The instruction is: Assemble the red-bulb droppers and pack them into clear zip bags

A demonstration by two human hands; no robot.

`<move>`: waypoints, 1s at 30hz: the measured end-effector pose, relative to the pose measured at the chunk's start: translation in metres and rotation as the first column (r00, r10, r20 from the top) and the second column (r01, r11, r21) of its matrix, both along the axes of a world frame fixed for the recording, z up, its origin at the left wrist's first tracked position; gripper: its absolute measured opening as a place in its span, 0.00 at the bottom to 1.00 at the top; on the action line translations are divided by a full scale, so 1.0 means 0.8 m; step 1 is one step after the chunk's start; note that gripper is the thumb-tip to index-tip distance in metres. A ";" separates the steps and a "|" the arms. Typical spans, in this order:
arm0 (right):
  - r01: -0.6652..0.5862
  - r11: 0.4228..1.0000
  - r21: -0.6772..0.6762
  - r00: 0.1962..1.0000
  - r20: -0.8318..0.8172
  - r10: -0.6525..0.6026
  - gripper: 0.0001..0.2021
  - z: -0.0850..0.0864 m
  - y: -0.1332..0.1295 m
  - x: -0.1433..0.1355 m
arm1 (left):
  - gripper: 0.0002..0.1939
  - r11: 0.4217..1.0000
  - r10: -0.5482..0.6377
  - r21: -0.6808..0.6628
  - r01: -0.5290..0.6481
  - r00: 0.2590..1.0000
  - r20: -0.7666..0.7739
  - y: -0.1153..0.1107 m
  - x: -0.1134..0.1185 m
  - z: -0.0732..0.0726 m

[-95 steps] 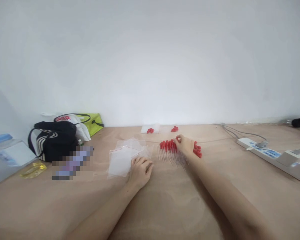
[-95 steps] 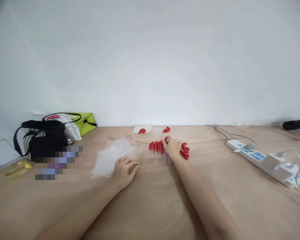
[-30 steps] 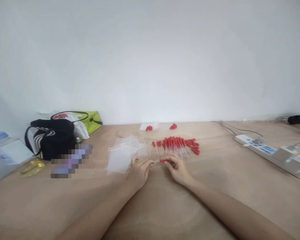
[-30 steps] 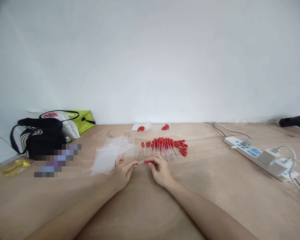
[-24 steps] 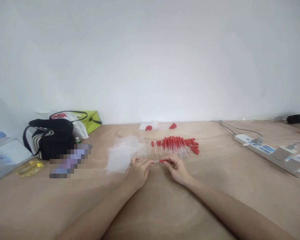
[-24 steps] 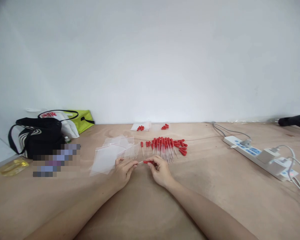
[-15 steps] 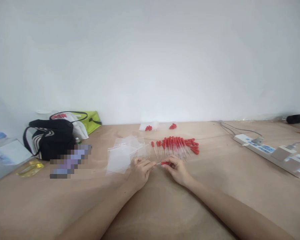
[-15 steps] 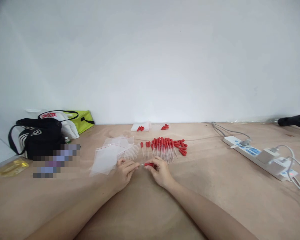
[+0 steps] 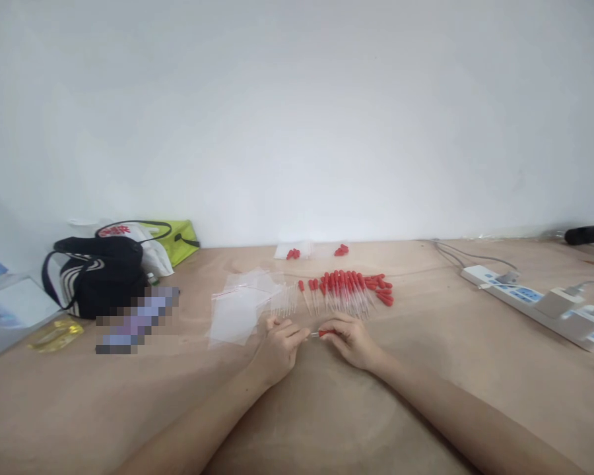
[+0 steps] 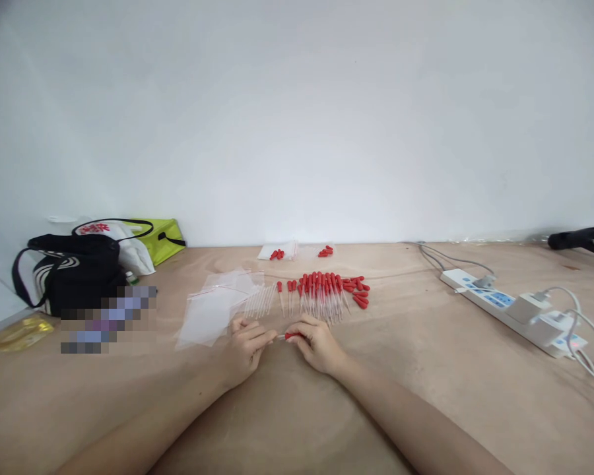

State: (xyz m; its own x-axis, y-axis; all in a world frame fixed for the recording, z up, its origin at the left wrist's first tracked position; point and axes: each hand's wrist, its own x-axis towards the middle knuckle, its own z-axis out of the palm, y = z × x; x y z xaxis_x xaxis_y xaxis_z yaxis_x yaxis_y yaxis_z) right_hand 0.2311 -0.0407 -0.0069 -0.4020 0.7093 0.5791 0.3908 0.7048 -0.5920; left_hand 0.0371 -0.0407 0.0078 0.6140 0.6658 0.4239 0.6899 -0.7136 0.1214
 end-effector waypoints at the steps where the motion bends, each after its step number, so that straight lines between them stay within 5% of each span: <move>1: 0.003 1.000 0.002 1.000 0.010 -0.003 0.08 0.001 0.000 0.000 | 0.15 1.000 0.011 0.012 -0.011 1.000 0.008 -0.001 0.001 0.000; 14: 0.012 0.999 0.052 0.991 0.133 -0.019 0.06 -0.004 0.002 -0.005 | 0.12 0.992 -0.061 0.112 0.051 0.994 0.092 0.002 0.006 -0.015; 21: 0.010 0.995 0.096 0.975 0.220 -0.031 0.08 0.005 0.007 0.006 | 0.12 0.997 -0.082 0.001 0.082 0.994 0.078 0.005 0.006 -0.009; 25: 0.234 0.967 0.099 0.962 0.119 -0.245 0.11 0.007 0.023 0.043 | 0.12 0.991 0.013 -0.132 0.011 0.984 0.180 0.016 0.007 -0.003; 27: 0.443 0.895 0.059 0.893 0.062 -0.446 0.10 0.004 0.033 0.071 | 0.12 0.982 0.084 -0.180 -0.048 0.976 0.199 0.028 0.011 -0.001; 30: 0.700 0.714 -0.019 0.711 0.101 -0.695 0.10 -0.002 0.046 0.109 | 0.14 0.963 0.187 -0.227 -0.146 0.968 0.168 0.050 0.026 -0.001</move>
